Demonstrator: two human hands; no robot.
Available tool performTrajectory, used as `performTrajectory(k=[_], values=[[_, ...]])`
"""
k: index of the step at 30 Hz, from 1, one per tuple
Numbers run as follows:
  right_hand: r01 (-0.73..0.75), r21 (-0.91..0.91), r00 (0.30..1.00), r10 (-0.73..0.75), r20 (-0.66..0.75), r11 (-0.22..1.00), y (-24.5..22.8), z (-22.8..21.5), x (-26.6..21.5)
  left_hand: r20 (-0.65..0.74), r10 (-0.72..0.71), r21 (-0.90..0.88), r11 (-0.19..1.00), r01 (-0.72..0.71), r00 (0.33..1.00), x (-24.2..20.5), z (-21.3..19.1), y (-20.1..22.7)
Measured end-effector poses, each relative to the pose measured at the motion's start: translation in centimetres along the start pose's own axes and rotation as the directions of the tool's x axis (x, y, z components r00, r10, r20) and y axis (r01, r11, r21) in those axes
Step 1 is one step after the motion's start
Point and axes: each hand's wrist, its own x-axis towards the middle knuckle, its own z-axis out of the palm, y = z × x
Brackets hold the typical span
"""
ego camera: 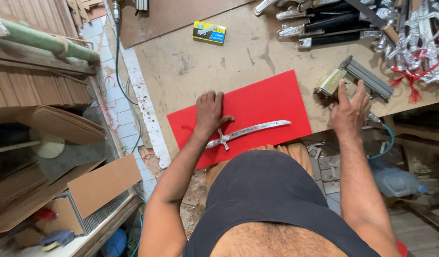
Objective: The person places a decorative silver sword and its black scabbard onto a red board, then uses a pneumatic nail gun to fasten them. The person repeats this process with a second sword and scabbard on another red board.
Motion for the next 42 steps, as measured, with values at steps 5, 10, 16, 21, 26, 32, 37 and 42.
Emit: performTrajectory(k=[5, 10, 16, 21, 26, 32, 37, 42], values=[[-0.022, 0.095, 0.999, 0.025, -0.033, 0.995, -0.7, -3.4, 3.0, 0.246, -0.099, -0.23, 0.96, 0.157, 0.964, 2.1, -3.4, -0.8], [0.078, 0.159, 0.991, -0.06, -0.116, 0.984, 3.0, -3.9, 8.2, 0.546, -0.118, -0.443, 0.8, 0.405, 0.83, 0.2, -11.2, -0.8], [0.178, 0.074, 0.976, -0.166, -0.142, 0.981, 9.9, 1.3, 17.5, 0.074, -0.58, -0.965, 0.162, 0.204, 0.811, -6.5, -15.3, -0.4], [0.298, 0.078, 0.951, -0.289, -0.112, 0.951, 12.5, 4.7, 20.8, 0.087, -0.684, -0.974, 0.095, 0.206, 0.724, -9.7, -6.0, 1.9], [0.269, 0.21, 0.963, -0.263, -0.055, 0.94, 11.9, 3.9, 20.3, 0.394, -0.709, -0.879, -0.476, 0.015, 0.585, -9.1, 6.6, 8.4], [0.377, 0.195, 0.918, -0.336, -0.213, 0.906, 10.0, -1.4, 18.7, 0.628, -0.587, -0.739, -0.656, 0.153, 0.511, -9.6, 10.7, 11.5], [0.411, 0.075, 0.881, -0.374, -0.292, 0.909, 9.6, -3.4, 18.2, 0.729, -0.554, -0.675, -0.479, 0.562, 0.403, -10.8, 9.3, 9.7], [0.318, -0.183, 0.918, -0.35, -0.185, 0.93, 9.4, -1.2, 17.9, 0.669, -0.569, -0.742, -0.47, 0.478, 0.478, -13.9, 8.0, 8.2]])
